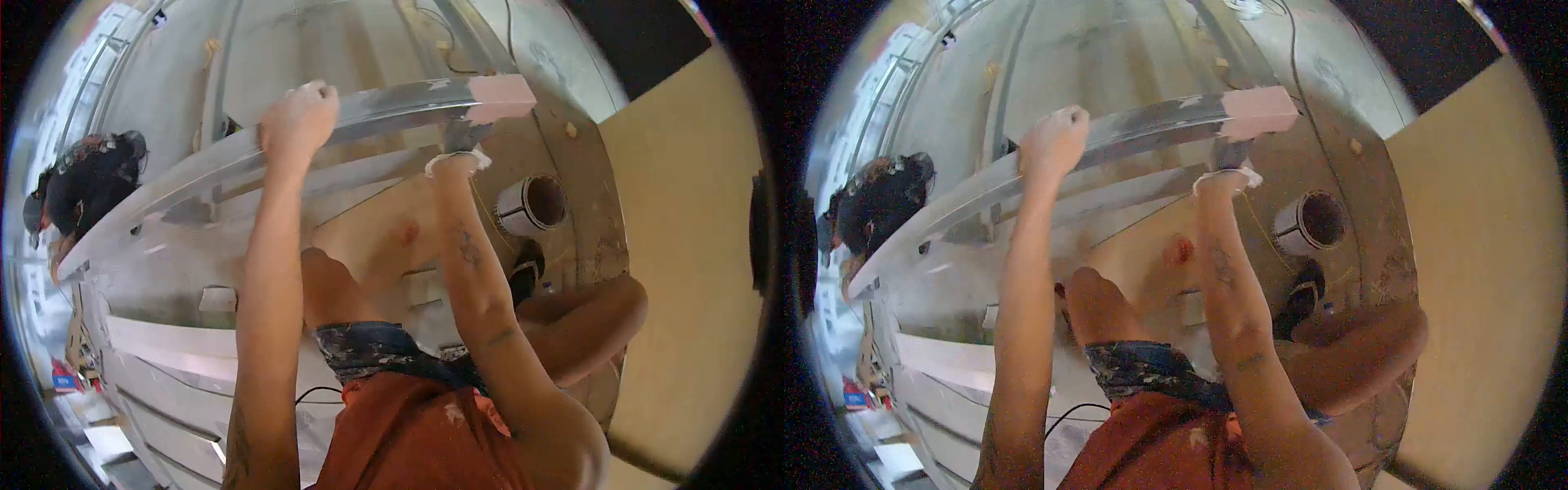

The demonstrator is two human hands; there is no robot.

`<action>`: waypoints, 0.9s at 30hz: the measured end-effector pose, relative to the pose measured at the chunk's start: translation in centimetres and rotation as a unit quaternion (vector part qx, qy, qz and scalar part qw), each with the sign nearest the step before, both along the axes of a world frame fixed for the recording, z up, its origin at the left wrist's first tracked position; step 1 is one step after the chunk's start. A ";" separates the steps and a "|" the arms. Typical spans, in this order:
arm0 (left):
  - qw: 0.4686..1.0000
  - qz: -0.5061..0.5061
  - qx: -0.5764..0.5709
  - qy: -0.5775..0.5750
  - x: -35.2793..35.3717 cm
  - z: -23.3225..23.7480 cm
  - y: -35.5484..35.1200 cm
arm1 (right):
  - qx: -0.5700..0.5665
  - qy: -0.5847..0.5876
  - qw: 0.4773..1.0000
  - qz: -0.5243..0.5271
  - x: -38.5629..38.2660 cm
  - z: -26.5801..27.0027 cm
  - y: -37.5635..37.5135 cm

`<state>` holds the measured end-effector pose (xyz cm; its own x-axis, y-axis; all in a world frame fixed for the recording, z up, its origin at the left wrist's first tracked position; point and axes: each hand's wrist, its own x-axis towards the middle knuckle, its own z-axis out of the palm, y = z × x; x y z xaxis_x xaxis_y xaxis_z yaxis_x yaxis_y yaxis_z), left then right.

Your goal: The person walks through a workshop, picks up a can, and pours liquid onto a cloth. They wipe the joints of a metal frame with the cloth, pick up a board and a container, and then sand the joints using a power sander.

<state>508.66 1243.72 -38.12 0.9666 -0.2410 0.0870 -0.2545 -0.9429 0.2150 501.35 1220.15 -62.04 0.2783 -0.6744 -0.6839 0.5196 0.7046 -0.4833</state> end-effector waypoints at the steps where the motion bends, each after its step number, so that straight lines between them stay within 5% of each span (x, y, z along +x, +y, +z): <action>1: 1.000 0.014 -0.024 0.004 0.3 -0.3 0.3 | -0.026 0.002 0.999 0.019 -1.7 -0.7 -1.0; 3: 0.997 -0.029 -0.056 -0.048 -1.0 0.5 0.7 | -0.061 0.000 0.995 0.080 -4.0 -2.6 -3.4; 7: 0.993 0.012 -0.113 0.041 -1.0 1.2 1.5 | -0.071 0.040 0.982 0.170 -1.1 -4.0 -0.5; 16: 0.993 -0.033 -0.109 -0.039 -0.6 0.3 1.7 | -0.083 0.041 0.975 0.204 1.7 -4.2 0.0; 27: 0.989 0.028 -0.138 0.054 -1.0 1.1 1.8 | -0.053 -0.039 0.970 0.233 -2.7 -10.4 1.5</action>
<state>507.63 1245.52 -36.99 0.9851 -0.1678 0.0380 -0.1648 -0.8568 0.4886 498.61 1221.66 -72.42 0.6180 -0.5284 -0.5821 0.1938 0.8200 -0.5386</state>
